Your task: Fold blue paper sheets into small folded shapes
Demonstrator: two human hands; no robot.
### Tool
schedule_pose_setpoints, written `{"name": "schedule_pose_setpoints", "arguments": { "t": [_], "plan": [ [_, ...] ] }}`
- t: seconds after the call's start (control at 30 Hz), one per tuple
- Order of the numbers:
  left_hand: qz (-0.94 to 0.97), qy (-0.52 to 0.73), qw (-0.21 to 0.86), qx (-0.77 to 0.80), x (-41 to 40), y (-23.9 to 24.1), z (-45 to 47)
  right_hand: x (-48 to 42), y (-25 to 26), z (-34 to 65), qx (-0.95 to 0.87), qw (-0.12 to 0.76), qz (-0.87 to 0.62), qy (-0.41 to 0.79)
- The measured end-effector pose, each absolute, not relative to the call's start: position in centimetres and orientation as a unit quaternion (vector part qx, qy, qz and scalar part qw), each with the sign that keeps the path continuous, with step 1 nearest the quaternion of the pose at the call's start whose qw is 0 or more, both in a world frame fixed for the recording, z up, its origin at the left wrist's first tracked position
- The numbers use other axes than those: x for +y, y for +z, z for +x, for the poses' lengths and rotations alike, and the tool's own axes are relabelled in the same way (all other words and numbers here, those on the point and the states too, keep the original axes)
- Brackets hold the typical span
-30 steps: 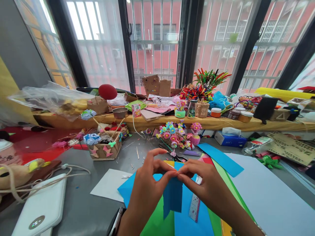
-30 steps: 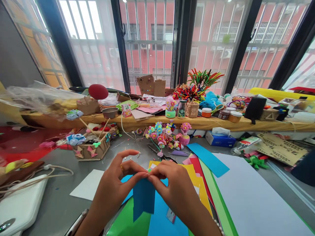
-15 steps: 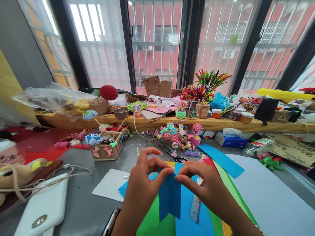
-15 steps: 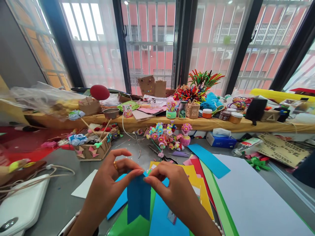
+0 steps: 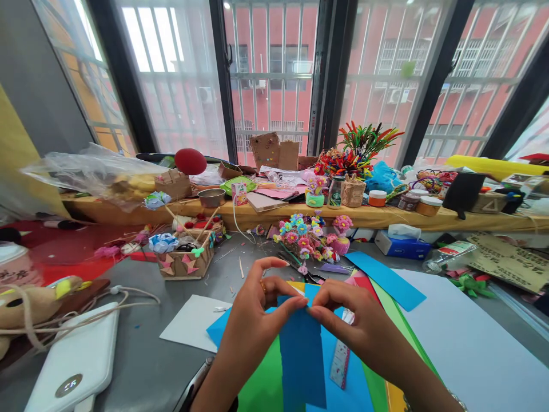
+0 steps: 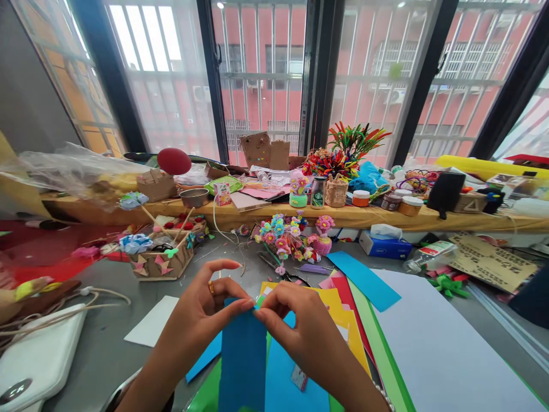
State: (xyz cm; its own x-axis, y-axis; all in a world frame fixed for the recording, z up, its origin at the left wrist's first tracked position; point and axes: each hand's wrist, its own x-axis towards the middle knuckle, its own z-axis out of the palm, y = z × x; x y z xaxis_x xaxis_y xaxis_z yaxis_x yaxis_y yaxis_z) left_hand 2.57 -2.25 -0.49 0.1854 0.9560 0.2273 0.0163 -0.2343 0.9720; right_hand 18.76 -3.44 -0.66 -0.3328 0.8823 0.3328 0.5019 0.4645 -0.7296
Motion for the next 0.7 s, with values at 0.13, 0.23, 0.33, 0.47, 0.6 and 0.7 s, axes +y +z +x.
{"name": "schedule_pose_setpoints", "arguments": {
  "t": [0.13,0.23,0.33,0.47,0.6,0.7],
  "plan": [
    [0.600,0.497,0.490,0.391,-2.20,-0.61,2.55,-3.27,-0.61,18.80,-0.761,0.381,-0.451,0.269],
    [0.608,0.464,0.513,0.390,-2.05,-0.72,2.41,-3.10,-0.64,18.85,-0.746,0.401,-0.453,0.278],
    [0.618,0.436,0.523,0.392,-1.90,-0.84,2.18,-3.07,-0.63,18.91,-0.748,0.398,-0.454,0.274],
    [0.652,0.389,0.508,0.406,-1.88,-1.04,1.96,-3.12,-0.51,18.88,-0.764,0.380,-0.447,0.267],
    [0.693,0.343,0.488,0.405,-2.03,-1.06,2.10,-3.02,-0.60,18.76,-0.772,0.367,-0.434,0.286],
    [0.695,0.348,0.483,0.403,-2.04,-0.95,2.31,-2.81,-0.91,18.78,-0.758,0.368,-0.443,0.305]
  ]
}}
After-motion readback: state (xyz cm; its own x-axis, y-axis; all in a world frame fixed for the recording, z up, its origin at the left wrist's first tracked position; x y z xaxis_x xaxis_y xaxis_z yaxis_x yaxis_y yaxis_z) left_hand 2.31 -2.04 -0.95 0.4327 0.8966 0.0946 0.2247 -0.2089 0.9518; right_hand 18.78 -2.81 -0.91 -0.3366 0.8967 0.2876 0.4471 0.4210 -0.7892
